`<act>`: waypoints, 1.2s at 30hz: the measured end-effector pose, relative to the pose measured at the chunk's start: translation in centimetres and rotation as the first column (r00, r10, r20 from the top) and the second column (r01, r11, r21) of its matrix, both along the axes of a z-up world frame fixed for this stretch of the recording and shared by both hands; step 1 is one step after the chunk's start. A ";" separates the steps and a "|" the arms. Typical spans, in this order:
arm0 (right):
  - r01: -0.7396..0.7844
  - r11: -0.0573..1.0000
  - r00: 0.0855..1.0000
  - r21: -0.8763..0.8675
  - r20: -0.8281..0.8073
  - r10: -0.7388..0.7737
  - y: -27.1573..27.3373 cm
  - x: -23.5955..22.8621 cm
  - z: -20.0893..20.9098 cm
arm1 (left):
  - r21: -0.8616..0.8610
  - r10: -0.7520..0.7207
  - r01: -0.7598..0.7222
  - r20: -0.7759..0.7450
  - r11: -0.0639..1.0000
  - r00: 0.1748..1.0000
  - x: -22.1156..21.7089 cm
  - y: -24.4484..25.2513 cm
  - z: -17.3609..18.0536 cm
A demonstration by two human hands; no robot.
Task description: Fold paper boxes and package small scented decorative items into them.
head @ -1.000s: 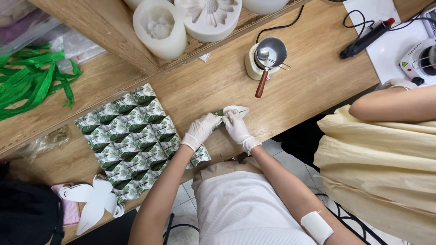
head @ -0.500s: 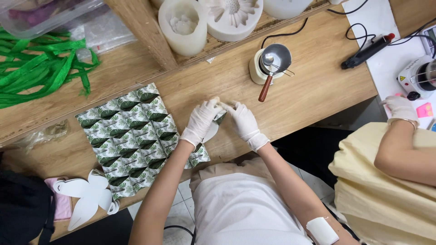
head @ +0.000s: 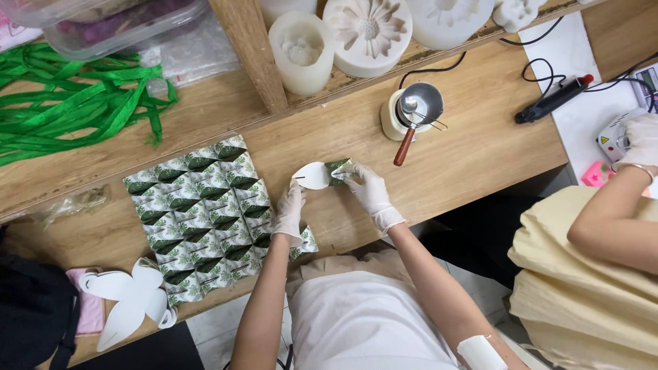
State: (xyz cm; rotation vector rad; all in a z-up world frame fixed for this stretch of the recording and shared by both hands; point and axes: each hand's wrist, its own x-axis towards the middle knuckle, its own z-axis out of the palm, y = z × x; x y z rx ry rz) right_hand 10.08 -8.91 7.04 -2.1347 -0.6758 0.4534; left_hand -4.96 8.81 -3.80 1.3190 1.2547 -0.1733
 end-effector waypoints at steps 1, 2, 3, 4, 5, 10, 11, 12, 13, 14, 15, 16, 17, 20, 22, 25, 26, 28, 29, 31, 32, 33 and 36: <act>0.029 0.998 0.999 0.056 0.014 -0.030 0.0 -0.1 0.0 | -0.133 0.175 -0.154 0.165 0.979 0.971 0.1 -0.1 -3.5; 0.055 0.992 0.998 0.114 0.027 -0.058 0.1 -0.3 -0.1 | -0.287 0.359 -0.276 0.297 0.917 0.885 0.3 -0.2 -7.1; 0.055 0.992 0.998 0.114 0.031 -0.059 0.2 -0.3 -0.3 | -0.287 0.358 -0.274 0.300 0.918 0.884 1.0 -0.1 -4.9; 0.132 0.985 0.987 0.108 -0.107 -0.121 0.3 -0.4 -0.5 | -0.177 0.266 -0.212 0.383 0.961 0.885 1.5 -0.2 -2.8; 0.207 0.974 0.953 0.092 -0.242 -0.179 0.4 -0.5 -0.8 | -0.060 0.165 -0.154 0.453 0.986 0.876 2.0 -0.2 -0.6; 0.280 0.959 0.897 0.049 -0.370 -0.243 0.8 -1.0 -1.2 | 0.550 -0.443 0.342 0.058 0.762 0.894 4.0 -2.9 2.0; 0.309 0.948 0.872 0.080 -0.422 -0.249 0.9 -1.2 -1.5 | 0.718 -0.529 0.294 0.121 0.631 0.840 4.1 -3.9 0.5; 0.312 0.946 0.872 0.082 -0.421 -0.251 0.9 -1.2 -0.9 | 0.719 -0.531 0.295 0.121 0.629 0.838 4.4 -4.4 2.2; 0.301 0.951 0.890 0.072 -0.379 -0.253 1.0 -1.3 -0.3 | 0.718 -0.433 0.154 0.221 0.679 0.874 4.8 -5.0 3.9; 0.289 0.955 0.907 0.060 -0.337 -0.253 1.0 -1.4 0.2 | 0.700 -0.326 0.011 0.319 0.714 0.890 5.0 -5.7 5.7; 0.291 0.955 0.907 0.061 -0.336 -0.255 0.9 -1.4 0.3 | 0.700 -0.328 0.012 0.319 0.714 0.889 5.2 -6.1 5.8; 0.300 0.953 0.890 0.040 -0.370 -0.265 1.0 -1.5 0.3 | 0.688 -0.324 0.014 0.324 0.726 0.889 5.3 -6.2 6.0; 0.308 0.951 0.873 0.019 -0.404 -0.274 1.2 -1.6 0.4 | 0.675 -0.320 0.017 0.328 0.737 0.889 5.3 -6.4 6.1; 0.323 0.936 0.895 0.137 -0.366 -0.255 0.9 -1.7 -1.3 | 0.665 -0.309 0.066 0.254 0.744 0.917 5.7 -6.7 5.8; 0.361 0.928 0.859 0.094 -0.421 -0.291 0.9 -1.5 -1.1 | 0.697 -0.378 0.125 0.221 0.706 0.899 5.4 -6.6 6.0; 0.369 0.927 0.833 0.059 -0.464 -0.302 0.6 -1.3 -0.9 | 0.743 -0.481 0.191 0.195 0.641 0.855 5.0 -6.3 6.0; 0.343 0.937 0.847 0.068 -0.454 -0.277 0.6 -1.2 -0.8 | 0.761 -0.518 0.198 0.205 0.618 0.830 4.9 -6.1 5.9; 0.329 0.943 0.852 0.056 -0.448 -0.271 0.5 -1.1 -1.3 | 0.751 -0.531 0.209 0.215 0.627 0.820 5.1 -5.8 6.5; 0.315 0.948 0.857 0.041 -0.441 -0.265 0.4 -1.1 -1.5 | 0.739 -0.541 0.219 0.226 0.637 0.810 5.2 -5.6 6.8; 0.319 0.946 0.849 0.059 -0.461 -0.258 0.4 -1.0 -1.3 | 0.780 -0.559 0.216 0.199 0.588 0.805 5.4 -5.5 6.8; 0.323 0.943 0.839 0.073 -0.484 -0.250 0.4 -1.2 -1.2 | 0.815 -0.575 0.216 0.167 0.537 0.801 5.3 -5.5 6.8; 0.325 0.943 0.837 0.073 -0.485 -0.251 0.7 -1.4 -0.4 | 0.815 -0.577 0.218 0.166 0.536 0.800 5.3 -5.3 7.1; 0.405 0.914 0.819 0.014 -0.451 -0.355 1.1 -1.5 1.1 | 0.867 -0.595 0.186 0.147 0.462 0.790 5.9 -4.8 8.5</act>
